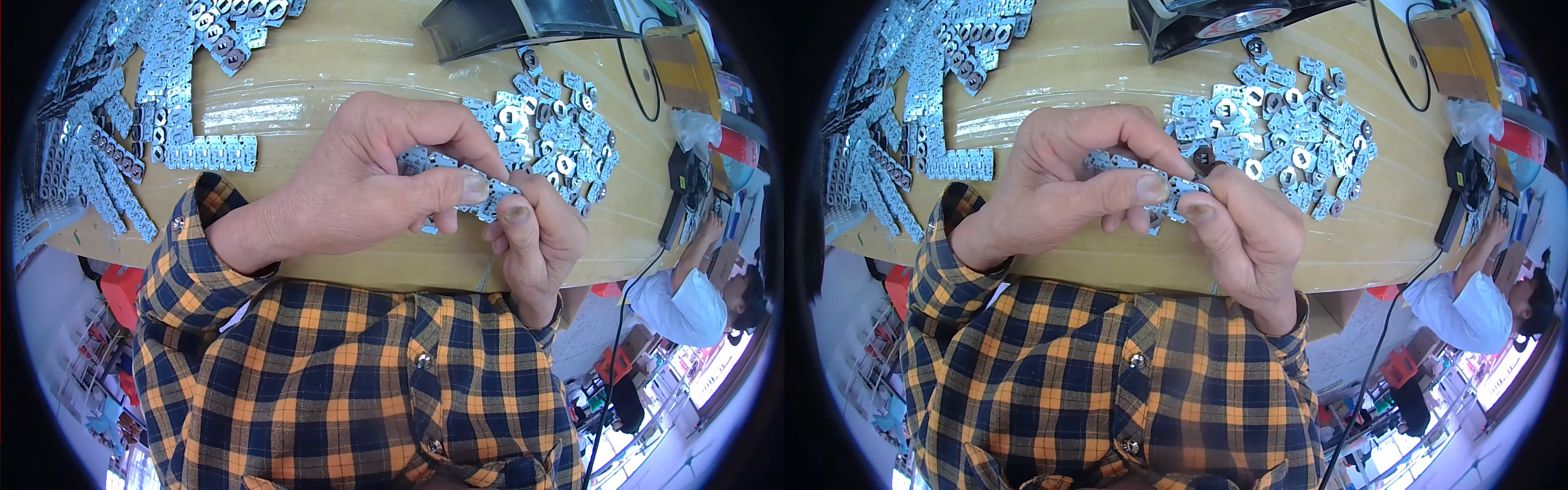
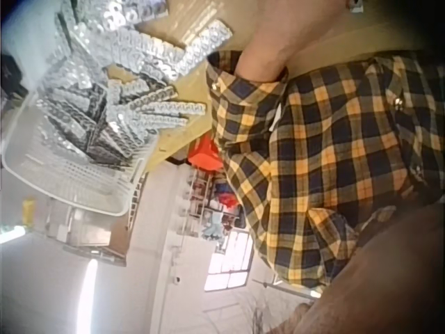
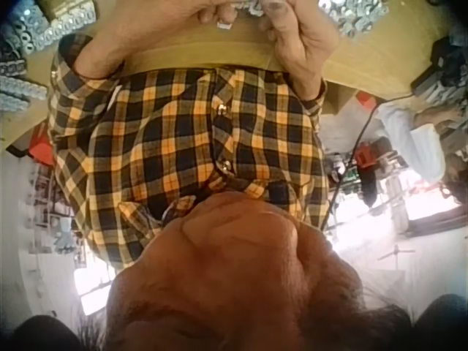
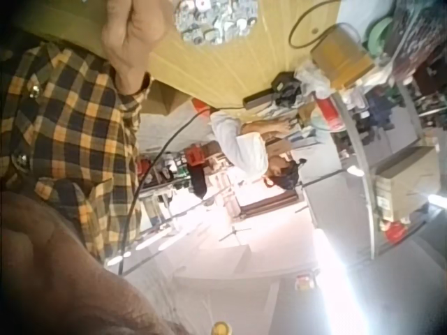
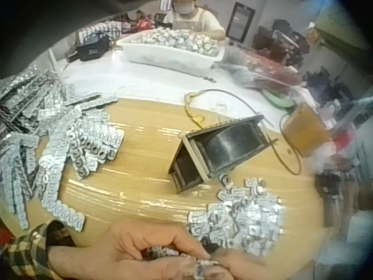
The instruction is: Assembling small metal components at a factory workbench.
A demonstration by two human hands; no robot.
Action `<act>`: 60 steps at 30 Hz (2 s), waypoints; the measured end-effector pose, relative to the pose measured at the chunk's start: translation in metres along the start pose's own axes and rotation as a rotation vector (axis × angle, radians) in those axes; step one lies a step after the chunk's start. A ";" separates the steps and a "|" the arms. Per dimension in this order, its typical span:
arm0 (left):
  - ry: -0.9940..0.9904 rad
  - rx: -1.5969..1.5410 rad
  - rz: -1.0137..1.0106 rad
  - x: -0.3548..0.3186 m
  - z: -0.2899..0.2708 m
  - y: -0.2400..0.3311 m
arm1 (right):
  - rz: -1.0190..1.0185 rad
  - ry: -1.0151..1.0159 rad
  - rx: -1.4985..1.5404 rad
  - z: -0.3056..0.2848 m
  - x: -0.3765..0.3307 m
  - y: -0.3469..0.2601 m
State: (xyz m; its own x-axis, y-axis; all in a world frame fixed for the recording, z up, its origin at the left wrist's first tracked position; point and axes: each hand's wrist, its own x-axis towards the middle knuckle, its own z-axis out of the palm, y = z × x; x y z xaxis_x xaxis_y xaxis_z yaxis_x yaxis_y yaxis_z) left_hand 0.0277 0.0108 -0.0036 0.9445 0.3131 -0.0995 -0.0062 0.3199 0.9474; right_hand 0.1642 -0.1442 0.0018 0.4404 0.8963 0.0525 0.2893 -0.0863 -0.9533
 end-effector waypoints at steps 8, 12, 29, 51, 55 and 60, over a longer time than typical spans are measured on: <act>-0.037 -0.031 -0.151 0.002 -0.006 0.006 | 0.251 0.012 0.341 0.003 -0.002 -0.005; -0.046 -0.406 -0.167 0.004 -0.003 -0.001 | 0.524 0.023 0.970 0.010 0.005 -0.013; 0.236 0.682 0.566 0.003 0.003 -0.008 | 0.279 0.101 0.397 0.010 0.002 0.003; 0.332 0.615 0.492 0.006 -0.002 -0.009 | 0.129 0.210 -0.151 0.019 0.013 0.000; 0.350 0.625 0.454 0.007 -0.002 -0.009 | 0.109 0.207 -0.204 0.017 0.019 0.001; 0.373 0.624 0.413 0.008 -0.004 -0.011 | 0.134 0.215 -0.250 0.015 0.028 0.005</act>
State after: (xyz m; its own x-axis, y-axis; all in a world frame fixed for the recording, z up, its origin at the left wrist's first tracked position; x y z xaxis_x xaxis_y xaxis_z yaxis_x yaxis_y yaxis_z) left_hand 0.0343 0.0131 -0.0158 0.7348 0.6070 0.3028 -0.0415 -0.4052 0.9133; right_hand 0.1652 -0.1127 -0.0055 0.6497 0.7600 0.0182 0.4038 -0.3246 -0.8553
